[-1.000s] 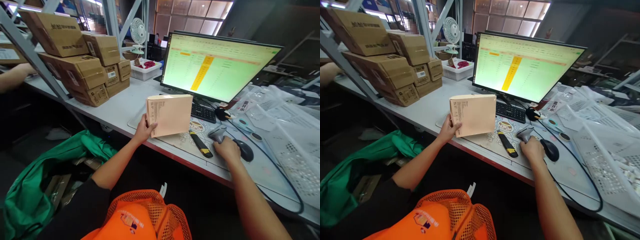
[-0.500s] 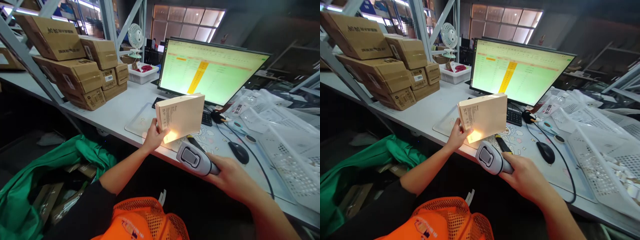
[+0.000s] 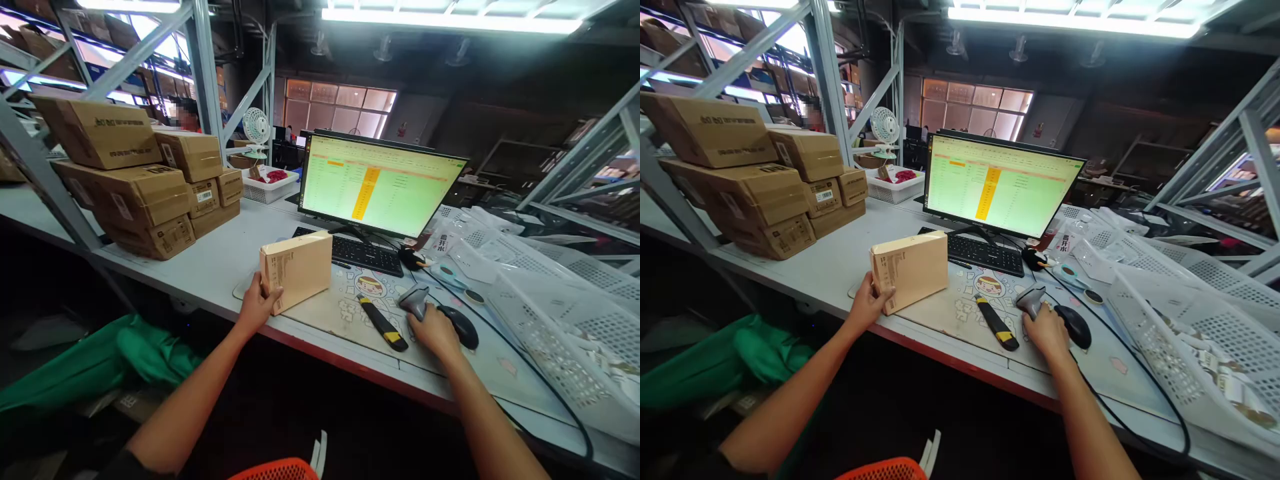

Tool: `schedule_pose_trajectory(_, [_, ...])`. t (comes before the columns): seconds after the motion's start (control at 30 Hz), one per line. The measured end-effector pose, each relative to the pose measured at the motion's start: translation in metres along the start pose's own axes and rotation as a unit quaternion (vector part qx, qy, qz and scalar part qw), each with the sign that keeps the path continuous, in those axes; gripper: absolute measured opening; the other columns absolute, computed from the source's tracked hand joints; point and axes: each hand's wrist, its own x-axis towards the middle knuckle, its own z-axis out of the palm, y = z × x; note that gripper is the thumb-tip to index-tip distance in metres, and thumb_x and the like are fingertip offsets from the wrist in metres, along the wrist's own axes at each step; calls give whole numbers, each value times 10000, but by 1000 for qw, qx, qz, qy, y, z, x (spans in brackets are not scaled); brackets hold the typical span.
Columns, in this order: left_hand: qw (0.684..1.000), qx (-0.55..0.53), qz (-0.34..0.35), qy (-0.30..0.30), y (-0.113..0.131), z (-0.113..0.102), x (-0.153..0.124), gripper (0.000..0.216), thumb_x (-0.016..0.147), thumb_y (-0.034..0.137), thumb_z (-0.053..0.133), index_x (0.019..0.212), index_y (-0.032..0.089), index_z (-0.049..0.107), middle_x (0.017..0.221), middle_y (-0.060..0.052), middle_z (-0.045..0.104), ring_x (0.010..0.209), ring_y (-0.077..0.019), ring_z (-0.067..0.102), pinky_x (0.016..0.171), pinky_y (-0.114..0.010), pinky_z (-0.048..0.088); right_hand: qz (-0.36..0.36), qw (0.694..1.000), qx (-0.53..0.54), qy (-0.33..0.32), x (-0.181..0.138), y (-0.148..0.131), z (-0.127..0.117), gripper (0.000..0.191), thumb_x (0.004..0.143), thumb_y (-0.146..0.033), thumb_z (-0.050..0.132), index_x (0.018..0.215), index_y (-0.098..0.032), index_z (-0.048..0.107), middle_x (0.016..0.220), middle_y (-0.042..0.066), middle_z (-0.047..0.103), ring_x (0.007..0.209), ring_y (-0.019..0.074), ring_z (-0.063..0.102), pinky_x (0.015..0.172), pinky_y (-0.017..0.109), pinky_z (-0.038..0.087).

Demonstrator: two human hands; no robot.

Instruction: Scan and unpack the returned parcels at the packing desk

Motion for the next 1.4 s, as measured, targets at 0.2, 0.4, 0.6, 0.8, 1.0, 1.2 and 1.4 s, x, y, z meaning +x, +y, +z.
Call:
schedule_pose_trajectory(0.2, [999, 12, -20, -32, -8, 3, -5, 558, 819, 546, 768, 1201, 213, 536, 1086, -95, 764, 983, -284, 758, 875, -414, 615, -59, 992, 29, 103, 17, -34, -24, 596, 1061, -330, 384, 1540, 10, 485, 1360, 292, 642, 1301, 414, 608, 1079, 509, 478])
schedule_pose_trajectory(0.4, [998, 23, -46, -31, -12, -1, -2, 645, 779, 520, 817, 1264, 219, 517, 1069, -88, 776, 1017, -294, 765, 908, -425, 621, -200, 976, 65, -47, 69, -102, -13, 546, 976, -252, 619, 1517, -188, 589, 1304, 137, 738, 1222, 282, 678, 1056, 328, 484])
schedule_pose_trajectory(0.6, [998, 24, -58, -27, -7, -1, -3, 643, 771, 498, 828, 1266, 221, 526, 1036, -80, 787, 1023, -294, 769, 899, -410, 622, -157, 984, 81, -26, 95, -138, 5, 694, 1033, -275, 523, 1680, -122, 323, 1461, 268, 613, 1343, 363, 607, 1115, 449, 448])
schedule_pose_trajectory(0.8, [996, 56, -60, -29, 1, -1, -3, 610, 782, 538, 792, 1231, 215, 534, 1014, -84, 796, 925, -285, 775, 816, -398, 619, -140, 983, 106, -47, 102, -139, 8, 586, 1004, -293, 587, 1559, -110, 534, 1467, 270, 609, 1368, 379, 585, 1140, 469, 436])
schedule_pose_trajectory(1.0, [996, -11, -60, -61, 3, -2, -4, 617, 808, 552, 781, 1255, 212, 525, 1111, -106, 785, 1025, -290, 767, 924, -429, 623, -191, 962, 188, -62, 90, -138, -16, 608, 1031, -335, 561, 1571, -60, 499, 1430, 261, 636, 1369, 353, 579, 1142, 464, 455])
schedule_pose_trajectory(1.2, [989, -79, -58, -113, 2, -11, -6, 684, 761, 562, 850, 1265, 189, 578, 1267, -150, 751, 1182, -315, 727, 1016, -426, 607, -402, 834, 344, -154, 13, -128, -48, 747, 925, -570, 698, 1554, -219, 499, 1383, 125, 685, 1114, 253, 697, 894, 358, 598])
schedule_pose_trajectory(1.4, [991, -45, -48, -116, 0, -14, -13, 699, 814, 660, 789, 1284, 177, 604, 1222, -153, 762, 1130, -329, 743, 950, -430, 624, -373, 781, 445, -231, -57, -110, -57, 493, 746, -519, 858, 1095, -225, 671, 1074, 66, 751, 956, 259, 719, 863, 404, 609])
